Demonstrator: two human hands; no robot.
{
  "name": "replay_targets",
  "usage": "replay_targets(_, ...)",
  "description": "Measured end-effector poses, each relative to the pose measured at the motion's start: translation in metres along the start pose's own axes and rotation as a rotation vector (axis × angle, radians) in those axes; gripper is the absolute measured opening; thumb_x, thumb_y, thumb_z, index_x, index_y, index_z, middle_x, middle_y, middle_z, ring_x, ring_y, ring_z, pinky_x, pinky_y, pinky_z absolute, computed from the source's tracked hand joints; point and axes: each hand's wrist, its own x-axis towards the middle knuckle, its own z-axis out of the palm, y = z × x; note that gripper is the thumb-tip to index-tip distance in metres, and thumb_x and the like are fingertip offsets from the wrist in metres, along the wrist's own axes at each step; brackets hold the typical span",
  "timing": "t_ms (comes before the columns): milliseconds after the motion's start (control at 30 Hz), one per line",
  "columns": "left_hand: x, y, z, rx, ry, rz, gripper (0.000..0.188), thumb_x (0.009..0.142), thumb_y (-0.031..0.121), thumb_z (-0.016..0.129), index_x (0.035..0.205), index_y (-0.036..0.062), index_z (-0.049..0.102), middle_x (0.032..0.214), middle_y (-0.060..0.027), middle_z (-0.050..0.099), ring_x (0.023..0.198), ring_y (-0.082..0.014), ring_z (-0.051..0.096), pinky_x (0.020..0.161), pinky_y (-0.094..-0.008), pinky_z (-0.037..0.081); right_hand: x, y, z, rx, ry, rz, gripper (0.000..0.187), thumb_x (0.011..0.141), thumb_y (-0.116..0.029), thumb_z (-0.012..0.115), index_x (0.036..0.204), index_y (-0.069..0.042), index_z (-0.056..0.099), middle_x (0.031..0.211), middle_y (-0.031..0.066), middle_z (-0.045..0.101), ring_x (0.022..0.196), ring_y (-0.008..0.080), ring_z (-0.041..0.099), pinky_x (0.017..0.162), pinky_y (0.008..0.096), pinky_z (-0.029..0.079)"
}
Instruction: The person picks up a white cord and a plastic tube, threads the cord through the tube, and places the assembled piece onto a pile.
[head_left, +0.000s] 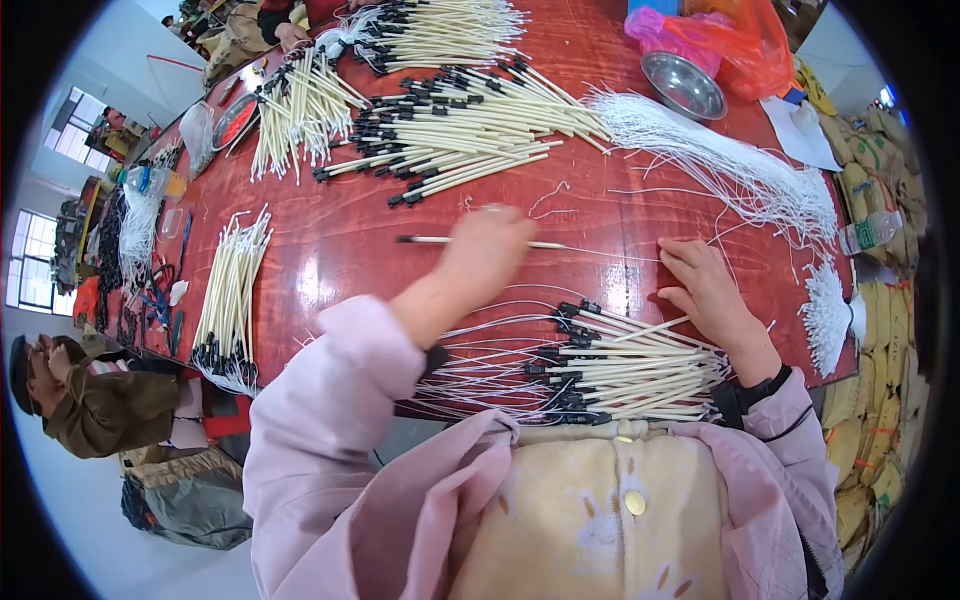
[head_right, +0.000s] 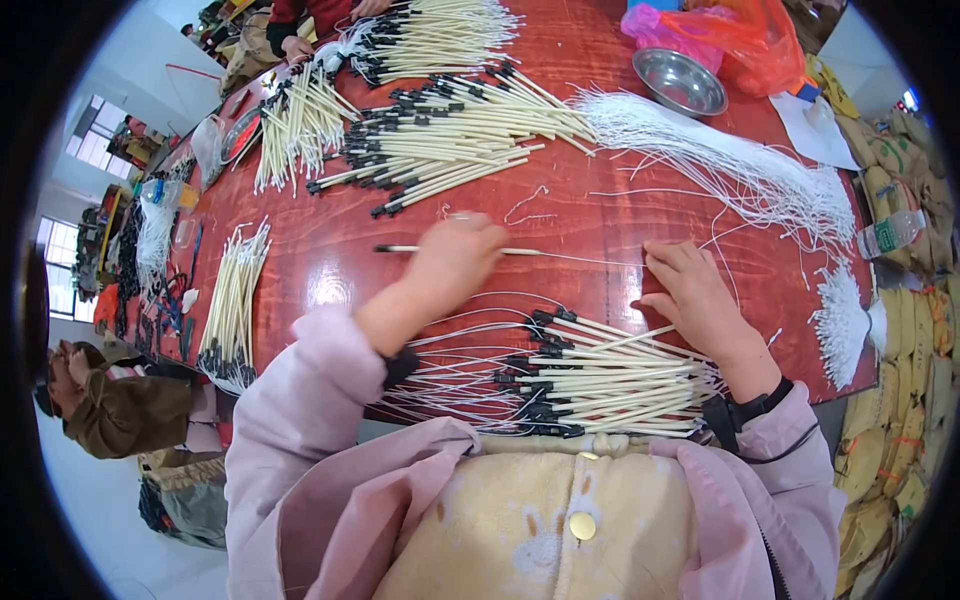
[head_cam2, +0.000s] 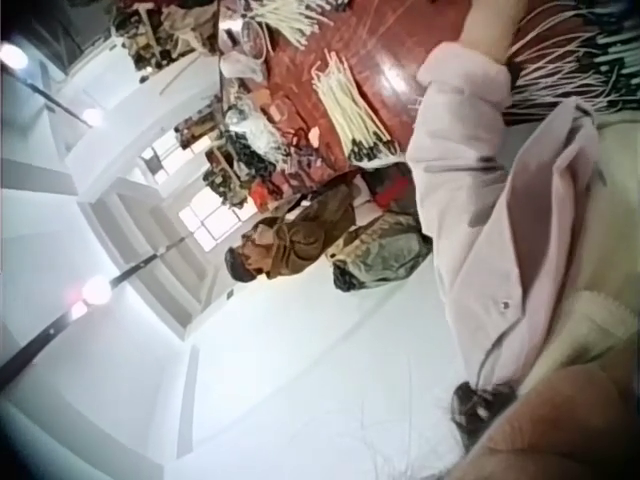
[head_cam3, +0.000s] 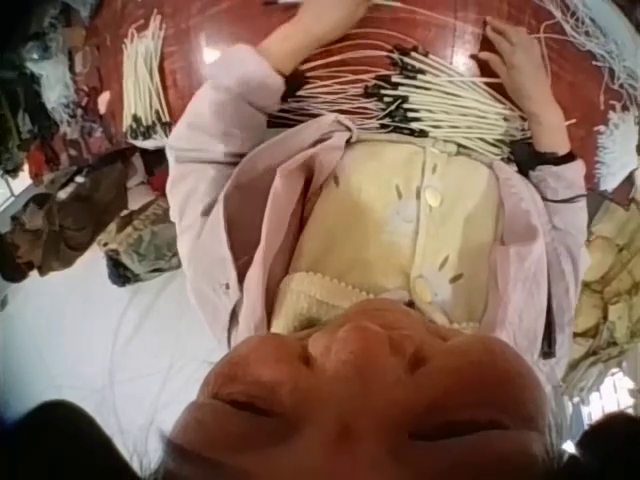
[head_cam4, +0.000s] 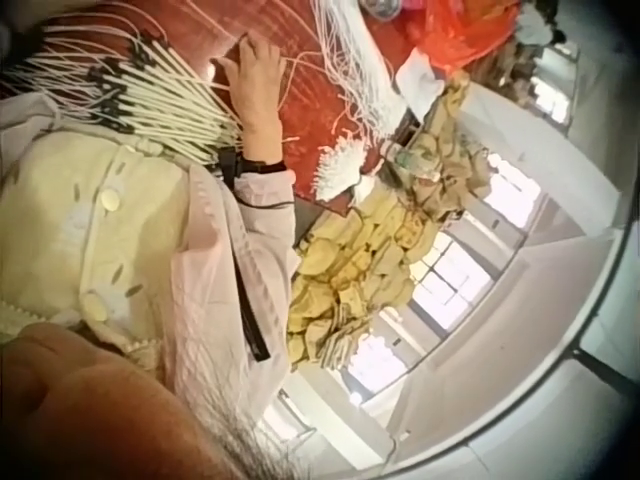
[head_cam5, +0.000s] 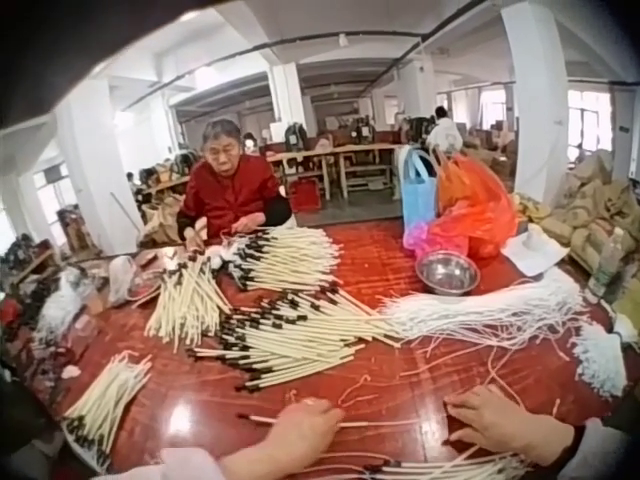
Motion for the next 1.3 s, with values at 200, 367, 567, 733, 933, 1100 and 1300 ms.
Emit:
replay_targets(200, 0.039, 0.084, 0.038, -0.017, -0.002, 0.051, 0.014, 0.083, 0.014, 0.063, 0.094, 0.0083, 0.068, 0.093, -0.0120, 0.066, 0.096, -0.0315, 0.067, 0.082, -0.0485, 0.053, 0.027, -0.025, 0.011, -0.025, -0.010, -0.071, 0.067, 0.080, -0.021, 0.078, 0.139, 0.002, 0.054, 0.153, 0.0158, 0.046, 0.133, 0.0360, 0.046, 0.112, 0.0451, 0.037)
replay_targets(367, 0.021, 0.076, -0.034, -0.008, 0.020, -0.006, 0.016, 0.083, 0.017, 0.071, 0.097, 0.0076, 0.069, 0.097, -0.0118, 0.068, 0.096, -0.0304, 0.067, 0.075, -0.0457, 0.053, 0.024, 0.001, -0.001, 0.010, 0.122, -0.065, 0.072, 0.079, -0.024, 0.079, 0.142, -0.001, 0.053, 0.153, 0.0153, 0.046, 0.134, 0.0359, 0.045, 0.113, 0.0463, 0.035)
replay_targets(567, -0.011, 0.018, -0.067, -0.255, -0.031, -0.462, 0.029, 0.088, 0.031, 0.073, 0.092, 0.0028, 0.065, 0.091, -0.0191, 0.068, 0.087, -0.0398, 0.067, 0.075, -0.0500, 0.054, 0.031, 0.015, -0.008, -0.021, 0.140, -0.090, 0.069, 0.076, -0.024, 0.080, 0.138, -0.003, 0.056, 0.144, 0.0140, 0.054, 0.129, 0.0353, 0.049, 0.109, 0.0452, 0.038)
replay_targets(733, -0.037, 0.019, -0.020, -0.029, -0.025, -0.442, 0.024, 0.088, 0.027, 0.073, 0.084, 0.0044, 0.065, 0.082, -0.0208, 0.067, 0.084, -0.0424, 0.066, 0.074, -0.0531, 0.052, 0.054, -0.023, 0.008, -0.025, 0.037, -0.136, 0.023, 0.074, -0.020, 0.078, 0.094, -0.010, 0.072, 0.101, 0.0049, 0.068, 0.103, 0.0272, 0.060, 0.091, 0.0425, 0.044)
replay_targets(933, -0.049, 0.017, -0.009, -0.077, -0.106, -0.455, 0.015, 0.092, 0.018, 0.066, 0.088, 0.0042, 0.063, 0.087, -0.0218, 0.067, 0.088, -0.0438, 0.066, 0.076, -0.0545, 0.051, 0.034, -0.013, 0.037, -0.103, 0.213, -0.165, 0.009, 0.075, -0.018, 0.072, 0.077, -0.011, 0.067, 0.083, 0.0039, 0.060, 0.093, 0.0253, 0.058, 0.085, 0.0422, 0.045)
replay_targets(1100, -0.063, -0.003, -0.042, -0.030, 0.077, -0.382, 0.015, 0.094, 0.017, 0.063, 0.092, 0.0017, 0.061, 0.088, -0.0234, 0.066, 0.088, -0.0448, 0.065, 0.076, -0.0525, 0.051, 0.034, -0.007, 0.029, -0.161, 0.223, -0.231, 0.006, 0.074, -0.017, 0.069, 0.075, -0.011, 0.068, 0.082, 0.0051, 0.063, 0.089, 0.0265, 0.059, 0.083, 0.0429, 0.044)
replay_targets(1300, -0.129, -0.073, -0.137, 0.158, 0.371, -0.538, 0.017, 0.100, 0.012, 0.056, 0.092, -0.0022, 0.058, 0.082, -0.0226, 0.063, 0.075, -0.0404, 0.062, 0.070, -0.0463, 0.049, 0.022, -0.001, -0.045, -0.107, 0.117, -0.145, 0.007, 0.068, -0.013, 0.069, 0.068, -0.009, 0.063, 0.076, 0.0091, 0.061, 0.082, 0.0302, 0.058, 0.078, 0.0420, 0.044)
